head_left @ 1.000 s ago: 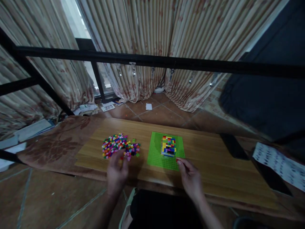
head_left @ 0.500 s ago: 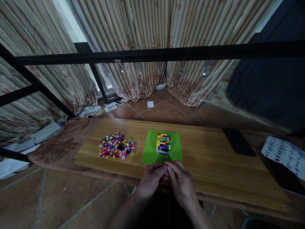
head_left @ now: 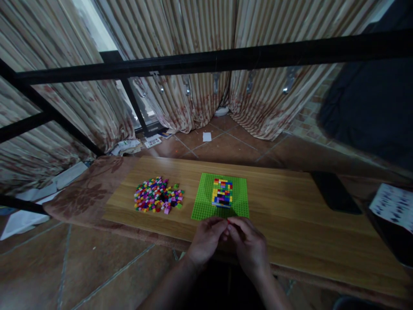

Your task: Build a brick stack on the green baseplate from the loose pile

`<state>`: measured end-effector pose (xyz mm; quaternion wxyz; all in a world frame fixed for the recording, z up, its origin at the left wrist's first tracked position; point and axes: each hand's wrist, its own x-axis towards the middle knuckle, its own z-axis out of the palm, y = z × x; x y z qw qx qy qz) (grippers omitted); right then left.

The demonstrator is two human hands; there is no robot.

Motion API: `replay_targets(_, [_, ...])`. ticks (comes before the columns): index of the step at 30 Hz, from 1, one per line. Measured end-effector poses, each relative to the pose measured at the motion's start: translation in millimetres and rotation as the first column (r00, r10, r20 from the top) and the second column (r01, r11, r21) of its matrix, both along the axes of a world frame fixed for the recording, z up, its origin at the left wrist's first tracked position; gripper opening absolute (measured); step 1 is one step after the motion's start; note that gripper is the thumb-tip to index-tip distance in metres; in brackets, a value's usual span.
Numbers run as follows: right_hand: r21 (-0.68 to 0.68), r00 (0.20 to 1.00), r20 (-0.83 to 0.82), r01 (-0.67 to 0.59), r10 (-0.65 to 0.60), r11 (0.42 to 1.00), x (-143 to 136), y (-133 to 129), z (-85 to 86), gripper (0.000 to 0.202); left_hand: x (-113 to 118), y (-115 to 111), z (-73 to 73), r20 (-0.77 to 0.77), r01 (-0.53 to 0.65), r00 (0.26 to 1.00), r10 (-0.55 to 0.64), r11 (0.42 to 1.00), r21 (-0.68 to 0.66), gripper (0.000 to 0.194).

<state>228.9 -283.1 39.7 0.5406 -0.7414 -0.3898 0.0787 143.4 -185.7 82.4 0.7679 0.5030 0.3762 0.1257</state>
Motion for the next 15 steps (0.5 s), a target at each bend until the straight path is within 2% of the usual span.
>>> replay_targets(6, [-0.006,0.999,-0.01,0.035,-0.036,0.999,11,7,3.9,0.014,11,4,-2.5,-0.003,-0.008,1.0,0.009,0.997,0.081,0.023])
replay_targets(9, [0.006,0.997,0.009,0.077,-0.078,0.997,22,14,4.0,0.017,14,4,-8.6,-0.021,-0.041,0.999,0.046,0.981,0.188,0.021])
replay_targets(11, [0.011,0.995,0.023,0.1,-0.1,0.995,30,18,3.3,0.019,13,4,-13.3,-0.029,-0.06,0.997,0.073,0.947,0.315,0.022])
replay_targets(15, [-0.006,0.993,0.065,0.097,-0.097,0.995,36,26,1.5,0.02,10,2,-19.7,-0.013,-0.07,0.996,0.093,0.829,0.555,0.028])
